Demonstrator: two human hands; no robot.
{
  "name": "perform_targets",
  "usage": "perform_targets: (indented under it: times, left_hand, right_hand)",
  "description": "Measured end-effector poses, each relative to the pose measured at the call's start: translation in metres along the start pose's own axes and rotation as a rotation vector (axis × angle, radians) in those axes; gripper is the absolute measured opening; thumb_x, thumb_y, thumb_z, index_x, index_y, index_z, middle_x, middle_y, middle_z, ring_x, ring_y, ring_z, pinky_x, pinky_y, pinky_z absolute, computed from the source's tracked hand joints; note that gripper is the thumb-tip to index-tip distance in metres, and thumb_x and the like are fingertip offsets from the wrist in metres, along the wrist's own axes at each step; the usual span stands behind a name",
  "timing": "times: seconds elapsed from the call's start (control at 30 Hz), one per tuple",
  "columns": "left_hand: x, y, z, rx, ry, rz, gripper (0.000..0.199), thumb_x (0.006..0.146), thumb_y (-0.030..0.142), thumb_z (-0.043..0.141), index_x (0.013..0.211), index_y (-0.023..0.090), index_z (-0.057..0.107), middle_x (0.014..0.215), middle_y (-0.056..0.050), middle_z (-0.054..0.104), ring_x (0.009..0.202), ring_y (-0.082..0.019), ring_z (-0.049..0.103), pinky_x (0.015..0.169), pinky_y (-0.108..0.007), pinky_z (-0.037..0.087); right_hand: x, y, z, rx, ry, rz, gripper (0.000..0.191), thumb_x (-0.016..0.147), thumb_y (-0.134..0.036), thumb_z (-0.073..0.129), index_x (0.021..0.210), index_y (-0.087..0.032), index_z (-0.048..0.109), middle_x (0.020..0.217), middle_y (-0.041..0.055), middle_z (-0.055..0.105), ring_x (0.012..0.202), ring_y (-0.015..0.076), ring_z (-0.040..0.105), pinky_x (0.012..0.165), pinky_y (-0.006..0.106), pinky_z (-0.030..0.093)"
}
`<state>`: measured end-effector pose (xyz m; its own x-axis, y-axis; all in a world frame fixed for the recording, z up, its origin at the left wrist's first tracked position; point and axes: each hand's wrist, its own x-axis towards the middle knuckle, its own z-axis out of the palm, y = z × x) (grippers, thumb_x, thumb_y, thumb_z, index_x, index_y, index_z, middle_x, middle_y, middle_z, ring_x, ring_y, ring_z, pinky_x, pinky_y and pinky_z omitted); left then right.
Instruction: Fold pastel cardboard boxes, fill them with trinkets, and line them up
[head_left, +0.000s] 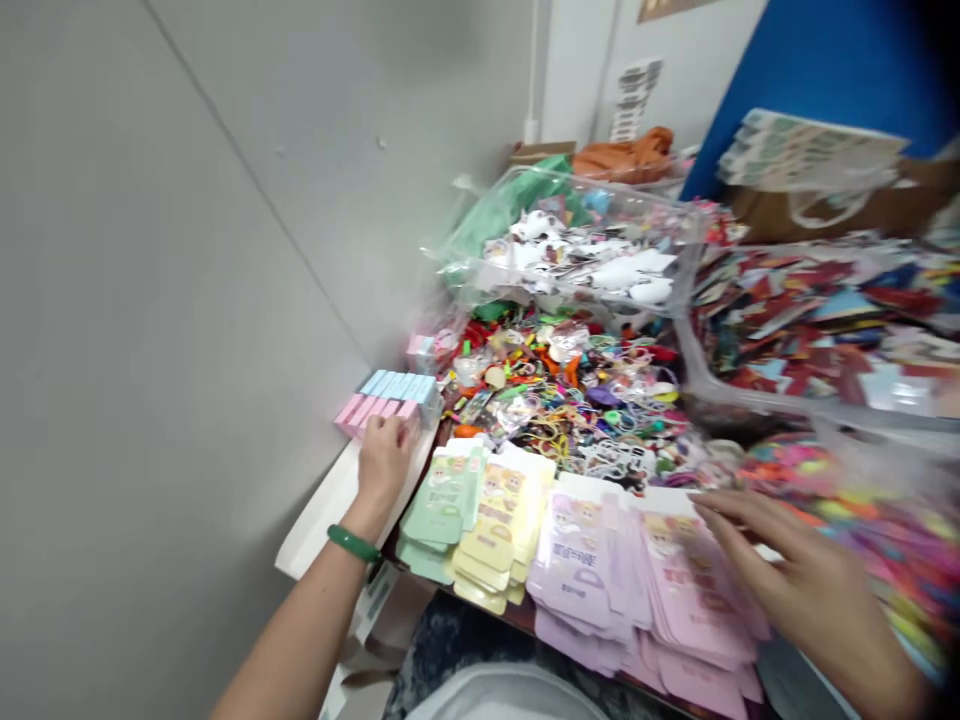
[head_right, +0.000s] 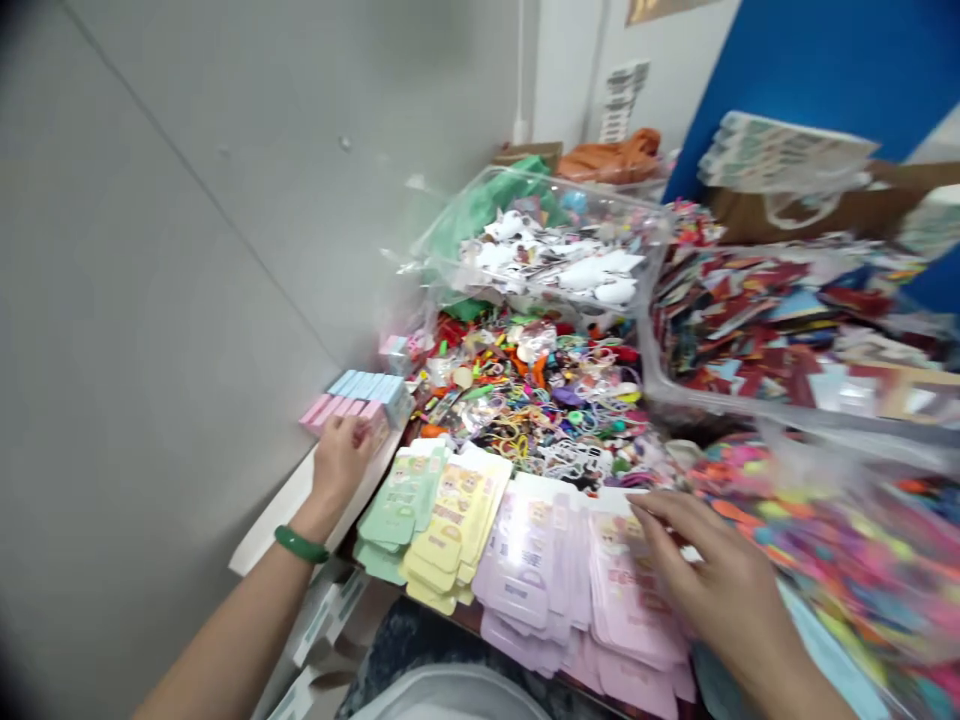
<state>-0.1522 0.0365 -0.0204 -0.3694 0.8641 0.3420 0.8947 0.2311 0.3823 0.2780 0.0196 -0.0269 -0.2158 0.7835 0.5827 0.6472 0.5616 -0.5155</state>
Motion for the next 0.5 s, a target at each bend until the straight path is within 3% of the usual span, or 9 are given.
perform_targets:
  times: [0.2, 0.33, 0.43, 0.5]
  left_hand:
    - [0.004, -0.001, 0.001, 0.111, -0.055, -0.033, 0.014, 0.087, 0.022, 0.052, 0.093, 0.015, 0.062, 0.119, -0.013, 0.052, 0.08, -0.02, 0.059, 0.064, -0.031, 0.046]
    - [0.0, 0.007, -0.007, 0.163, -0.034, -0.034, 0.022, 0.088, 0.026, 0.053, 0.104, 0.015, 0.062, 0.126, -0.016, 0.052, 0.087, -0.025, 0.062, 0.062, -0.033, 0.049]
    - [-0.009, 0.018, -0.015, 0.18, 0.021, -0.009, 0.032, 0.089, 0.031, 0.054, 0.116, 0.016, 0.059, 0.13, -0.015, 0.051, 0.095, -0.028, 0.063, 0.061, -0.033, 0.05]
    - [-0.019, 0.027, -0.019, 0.143, 0.034, 0.026, 0.032, 0.09, 0.033, 0.053, 0.117, 0.018, 0.059, 0.129, -0.014, 0.053, 0.09, -0.025, 0.065, 0.06, -0.032, 0.052]
  right_hand:
    - [0.019, 0.027, 0.012, -0.256, -0.037, 0.076, 0.02, 0.087, -0.027, 0.051, 0.088, -0.022, 0.071, 0.086, 0.0041, 0.073, 0.077, 0.0212, 0.069, 0.068, 0.033, 0.053]
    - [0.062, 0.03, 0.036, -0.311, -0.263, 0.261, 0.028, 0.089, -0.024, 0.045, 0.097, -0.018, 0.071, 0.097, 0.0083, 0.073, 0.089, 0.022, 0.067, 0.079, 0.033, 0.05]
    - [0.097, 0.028, 0.064, -0.329, -0.403, 0.302, 0.031, 0.087, -0.018, 0.046, 0.106, -0.015, 0.07, 0.109, 0.0133, 0.069, 0.098, 0.0239, 0.064, 0.085, 0.032, 0.046]
    - [0.114, 0.03, 0.082, -0.322, -0.451, 0.315, 0.033, 0.081, -0.012, 0.051, 0.107, -0.015, 0.07, 0.107, 0.0146, 0.069, 0.097, 0.0248, 0.064, 0.083, 0.031, 0.044]
